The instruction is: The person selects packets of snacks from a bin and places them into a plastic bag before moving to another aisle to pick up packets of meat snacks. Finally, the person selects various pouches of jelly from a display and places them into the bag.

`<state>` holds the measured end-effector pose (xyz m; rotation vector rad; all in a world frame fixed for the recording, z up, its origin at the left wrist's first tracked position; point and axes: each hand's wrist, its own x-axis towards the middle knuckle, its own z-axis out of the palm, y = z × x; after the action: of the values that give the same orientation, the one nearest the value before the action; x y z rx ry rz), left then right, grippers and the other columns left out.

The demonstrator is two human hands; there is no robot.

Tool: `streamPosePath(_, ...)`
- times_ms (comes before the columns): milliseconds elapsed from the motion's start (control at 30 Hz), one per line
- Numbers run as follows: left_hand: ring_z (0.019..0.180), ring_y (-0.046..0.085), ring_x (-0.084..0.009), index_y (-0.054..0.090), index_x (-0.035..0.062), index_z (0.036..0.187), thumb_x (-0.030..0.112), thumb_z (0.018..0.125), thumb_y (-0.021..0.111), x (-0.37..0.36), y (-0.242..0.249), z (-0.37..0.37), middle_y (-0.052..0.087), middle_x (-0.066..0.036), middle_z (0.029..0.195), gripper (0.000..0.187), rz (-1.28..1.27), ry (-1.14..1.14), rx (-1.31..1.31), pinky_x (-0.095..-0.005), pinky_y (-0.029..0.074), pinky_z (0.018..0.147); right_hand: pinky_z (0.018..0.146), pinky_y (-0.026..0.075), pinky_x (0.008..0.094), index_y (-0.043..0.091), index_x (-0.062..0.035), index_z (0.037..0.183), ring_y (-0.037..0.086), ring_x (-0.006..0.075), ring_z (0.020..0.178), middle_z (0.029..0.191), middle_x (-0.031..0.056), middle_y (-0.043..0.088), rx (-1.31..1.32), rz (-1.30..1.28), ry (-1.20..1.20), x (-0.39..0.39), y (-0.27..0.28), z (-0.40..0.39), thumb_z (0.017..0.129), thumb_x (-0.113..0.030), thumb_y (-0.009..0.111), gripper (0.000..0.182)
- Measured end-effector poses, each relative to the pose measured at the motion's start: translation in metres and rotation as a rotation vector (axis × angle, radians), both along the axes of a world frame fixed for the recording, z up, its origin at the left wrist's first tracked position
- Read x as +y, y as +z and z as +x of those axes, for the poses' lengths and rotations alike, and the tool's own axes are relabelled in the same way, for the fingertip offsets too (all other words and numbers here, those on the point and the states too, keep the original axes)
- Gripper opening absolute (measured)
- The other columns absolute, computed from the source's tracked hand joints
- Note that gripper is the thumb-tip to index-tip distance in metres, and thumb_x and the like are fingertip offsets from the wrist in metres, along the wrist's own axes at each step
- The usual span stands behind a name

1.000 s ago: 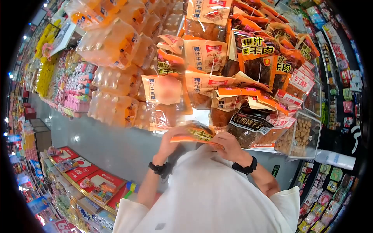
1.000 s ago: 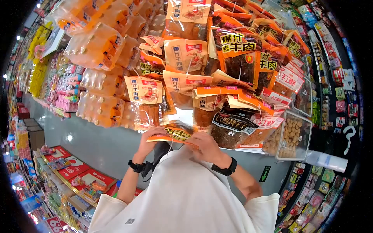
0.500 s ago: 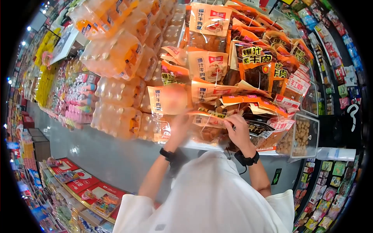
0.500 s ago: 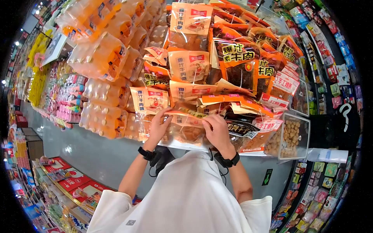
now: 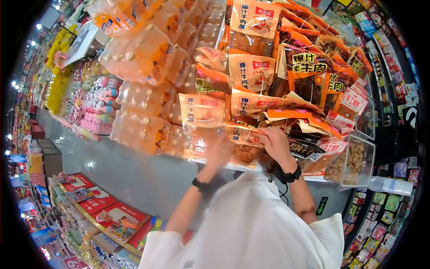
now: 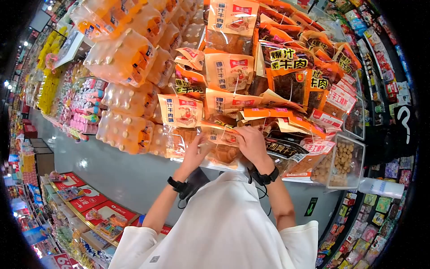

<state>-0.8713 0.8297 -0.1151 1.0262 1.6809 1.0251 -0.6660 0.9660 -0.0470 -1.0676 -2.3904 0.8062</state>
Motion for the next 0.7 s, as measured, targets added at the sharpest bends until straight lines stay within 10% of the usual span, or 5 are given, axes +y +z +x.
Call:
streamPosePath(200, 0.114, 0.062, -0.0286, 0.051, 0.0064, 0.137, 0.018, 0.092, 0.068, -0.005, 0.012, -0.001, 0.067, -0.014, 0.118, 0.050, 0.200, -0.098, 0.241, -0.0381, 0.050, 0.093, 0.091, 0.050, 0.0387, 0.068, -0.0014, 0.111, 0.064, 0.0344, 0.101, 0.109, 0.0178, 0.067, 0.093, -0.049, -0.104, 0.011, 0.044, -0.001, 0.084, -0.015, 0.073, 0.031)
streamPosePath(300, 0.108, 0.065, -0.0273, 0.063, 0.0043, 0.124, 0.016, 0.091, 0.069, -0.008, 0.106, -0.019, 0.070, -0.012, 0.111, 0.036, 0.025, -0.095, 0.379, -0.0361, 0.051, 0.091, 0.086, 0.049, 0.0308, 0.065, -0.0012, 0.116, 0.063, 0.0167, 0.092, 0.109, 0.0071, 0.067, 0.398, -0.021, -0.142, 0.002, 0.122, 0.005, 0.082, -0.002, 0.070, 0.034)
streamPosePath(533, 0.092, 0.066, -0.0320, 0.068, -0.0009, 0.104, 0.005, 0.087, 0.067, -0.076, 0.335, -0.059, 0.071, -0.014, 0.099, 0.018, 0.984, 0.019, 0.939, -0.0384, 0.051, 0.079, 0.089, 0.048, 0.0355, 0.054, 0.0028, 0.126, 0.061, 0.0268, 0.098, 0.113, 0.0186, 0.063, 1.141, 0.627, 0.226, -0.012, 0.243, 0.029, 0.085, -0.020, 0.068, 0.048)
streamPosePath(700, 0.092, 0.066, -0.0313, 0.068, -0.0008, 0.104, 0.005, 0.087, 0.066, -0.089, 0.379, -0.050, 0.070, -0.014, 0.099, 0.018, 1.185, -0.078, 0.973, -0.0382, 0.051, 0.080, 0.089, 0.048, 0.0356, 0.055, 0.0024, 0.124, 0.061, 0.0268, 0.098, 0.112, 0.0182, 0.063, 1.121, 0.649, 0.346, -0.014, 0.249, 0.025, 0.085, -0.020, 0.068, 0.047)
